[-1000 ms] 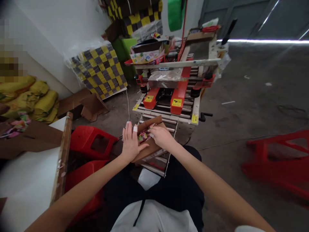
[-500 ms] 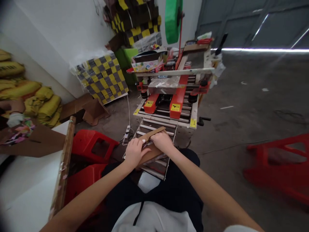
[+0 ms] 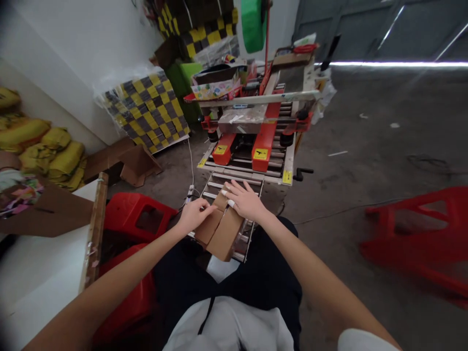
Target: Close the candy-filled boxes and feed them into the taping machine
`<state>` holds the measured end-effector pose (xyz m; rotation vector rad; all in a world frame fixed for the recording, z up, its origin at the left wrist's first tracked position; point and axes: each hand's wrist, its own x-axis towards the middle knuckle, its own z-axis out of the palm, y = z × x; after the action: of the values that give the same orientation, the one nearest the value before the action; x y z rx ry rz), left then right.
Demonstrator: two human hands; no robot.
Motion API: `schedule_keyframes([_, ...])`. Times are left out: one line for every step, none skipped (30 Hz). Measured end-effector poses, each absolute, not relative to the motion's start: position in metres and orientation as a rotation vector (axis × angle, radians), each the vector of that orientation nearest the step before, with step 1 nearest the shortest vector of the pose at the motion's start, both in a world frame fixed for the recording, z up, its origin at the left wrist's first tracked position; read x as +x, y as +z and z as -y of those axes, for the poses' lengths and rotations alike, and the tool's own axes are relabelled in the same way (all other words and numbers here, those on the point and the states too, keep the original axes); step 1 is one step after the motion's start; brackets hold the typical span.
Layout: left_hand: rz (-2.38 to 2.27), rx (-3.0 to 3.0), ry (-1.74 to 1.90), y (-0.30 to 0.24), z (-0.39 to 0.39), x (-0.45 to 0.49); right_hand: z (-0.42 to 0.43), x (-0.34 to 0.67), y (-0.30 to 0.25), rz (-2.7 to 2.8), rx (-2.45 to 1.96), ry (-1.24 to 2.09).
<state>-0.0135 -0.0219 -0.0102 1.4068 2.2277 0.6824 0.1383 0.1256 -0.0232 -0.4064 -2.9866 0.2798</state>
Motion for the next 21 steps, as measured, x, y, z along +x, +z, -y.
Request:
schedule_keyframes([-2.155,1.271,0.767,-0.015,0.017,-0.015,-0.127,0.139,-0.023,2.985,-0.387,0.297])
schedule_keyframes([-2.046,1.128,0.860,-0.021,0.013,-0.016,-0.124,0.140,-0.024,2.947,-0.429,0.314])
schedule_keyframes([-1.903,0.994,0.942,-0.028,0.010,-0.015,-0.116,0.142,-0.026,2.878,-0.527,0.331])
schedule_keyframes([-1.751,0.888,1.004,-0.034,0.008,-0.014,-0.106,0.146,-0.028,2.788,-0.657,0.346])
schedule_keyframes([-1.611,0.827,1.037,-0.038,0.008,-0.011,-0.093,0.149,-0.031,2.698,-0.788,0.354])
schedule_keyframes([-1.503,0.807,1.050,-0.041,0.008,-0.009,-0.080,0.152,-0.034,2.629,-0.893,0.356])
schedule_keyframes([-1.432,0.815,1.055,-0.042,0.009,-0.006,-0.069,0.154,-0.035,2.597,-0.959,0.352])
schedule_keyframes([-1.400,0.834,1.062,-0.042,0.009,-0.004,-0.060,0.154,-0.036,2.602,-0.984,0.346])
schedule_keyframes([-1.394,0.854,1.070,-0.041,0.009,-0.002,-0.056,0.153,-0.037,2.629,-0.981,0.339])
schedule_keyframes([-1.403,0.863,1.080,-0.040,0.007,-0.001,-0.057,0.150,-0.036,2.664,-0.962,0.336])
schedule_keyframes([-1.420,0.864,1.089,-0.039,0.005,0.000,-0.062,0.147,-0.036,2.698,-0.939,0.337])
schedule_keyframes([-1.450,0.861,1.108,-0.038,0.001,0.001,-0.070,0.143,-0.035,2.727,-0.914,0.340])
schedule_keyframes([-1.489,0.862,1.133,-0.038,-0.003,0.002,-0.079,0.140,-0.034,2.756,-0.886,0.344])
schedule_keyframes([-1.528,0.864,1.163,-0.040,-0.007,0.003,-0.087,0.138,-0.033,2.782,-0.860,0.344])
schedule_keyframes([-1.566,0.862,1.205,-0.042,-0.011,0.004,-0.094,0.137,-0.034,2.802,-0.839,0.339])
schedule_keyframes([-1.597,0.849,1.238,-0.045,-0.014,0.005,-0.097,0.137,-0.037,2.818,-0.826,0.327])
schedule_keyframes([-1.606,0.834,1.263,-0.050,-0.017,0.005,-0.098,0.138,-0.043,2.820,-0.823,0.307])
schedule_keyframes([-1.610,0.812,1.286,-0.057,-0.018,0.005,-0.096,0.139,-0.054,2.813,-0.825,0.275])
schedule_keyframes([-1.608,0.797,1.287,-0.065,-0.020,0.005,-0.093,0.141,-0.068,2.797,-0.842,0.238])
schedule_keyframes([-1.612,0.758,1.296,-0.075,-0.020,0.004,-0.089,0.144,-0.084,2.778,-0.839,0.200])
schedule_keyframes([-1.615,0.710,1.298,-0.085,-0.020,0.003,-0.085,0.146,-0.101,2.775,-0.832,0.206])
